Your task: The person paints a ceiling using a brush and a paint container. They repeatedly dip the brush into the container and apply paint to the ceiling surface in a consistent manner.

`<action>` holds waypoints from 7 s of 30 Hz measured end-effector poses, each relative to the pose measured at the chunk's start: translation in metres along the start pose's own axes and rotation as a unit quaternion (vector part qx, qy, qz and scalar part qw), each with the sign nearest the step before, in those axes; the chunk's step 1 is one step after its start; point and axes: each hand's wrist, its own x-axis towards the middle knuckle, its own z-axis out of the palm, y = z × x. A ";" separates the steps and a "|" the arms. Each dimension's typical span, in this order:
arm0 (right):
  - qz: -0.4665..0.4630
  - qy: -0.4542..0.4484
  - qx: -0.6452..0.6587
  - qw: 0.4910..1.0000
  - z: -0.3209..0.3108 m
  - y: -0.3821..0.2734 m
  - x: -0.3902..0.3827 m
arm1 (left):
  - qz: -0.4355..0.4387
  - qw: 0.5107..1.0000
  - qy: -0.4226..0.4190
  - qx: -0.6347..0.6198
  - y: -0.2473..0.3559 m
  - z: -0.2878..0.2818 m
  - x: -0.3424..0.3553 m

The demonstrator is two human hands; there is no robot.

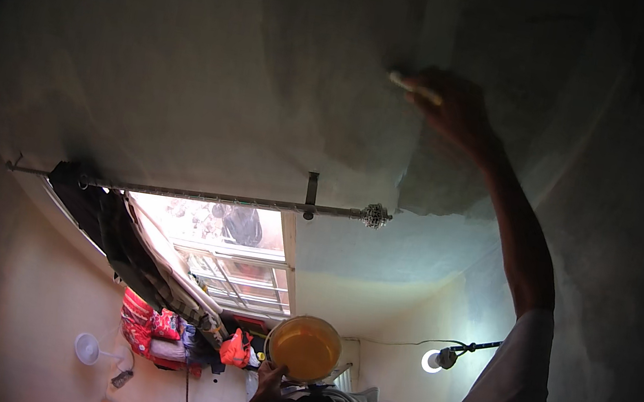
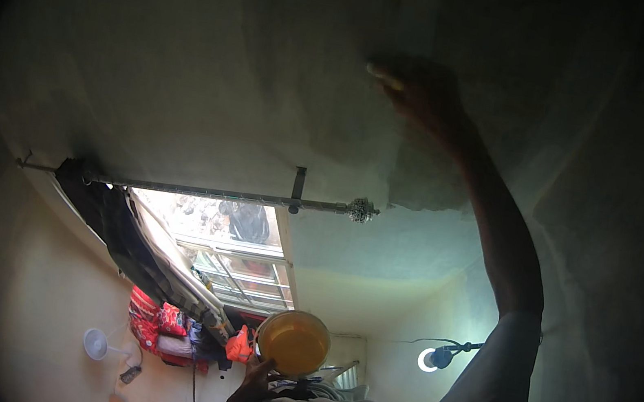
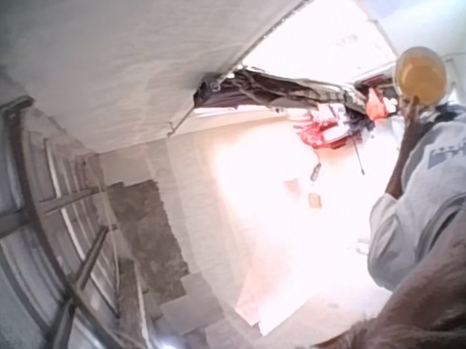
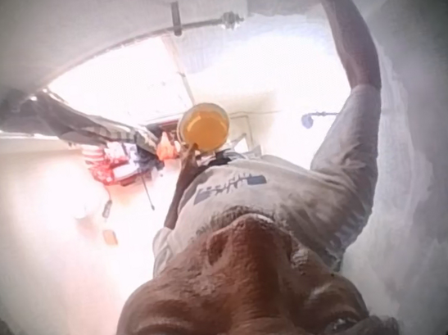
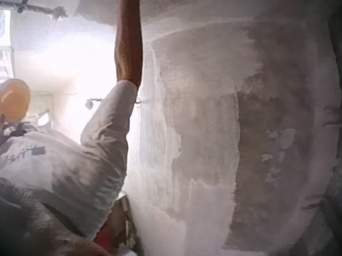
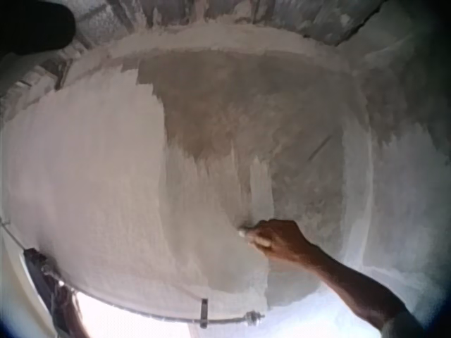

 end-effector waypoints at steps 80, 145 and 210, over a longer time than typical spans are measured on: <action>-0.042 0.104 -0.089 0.990 -0.031 0.051 0.042 | -0.018 0.999 -0.033 0.024 0.026 0.011 -0.034; 0.458 -0.341 0.564 0.596 0.034 -0.280 -0.248 | 0.054 0.998 0.027 0.013 0.024 0.028 0.003; 0.463 0.288 0.509 0.666 -0.008 -0.034 -0.173 | 0.047 0.998 -0.047 0.022 -0.002 0.023 0.005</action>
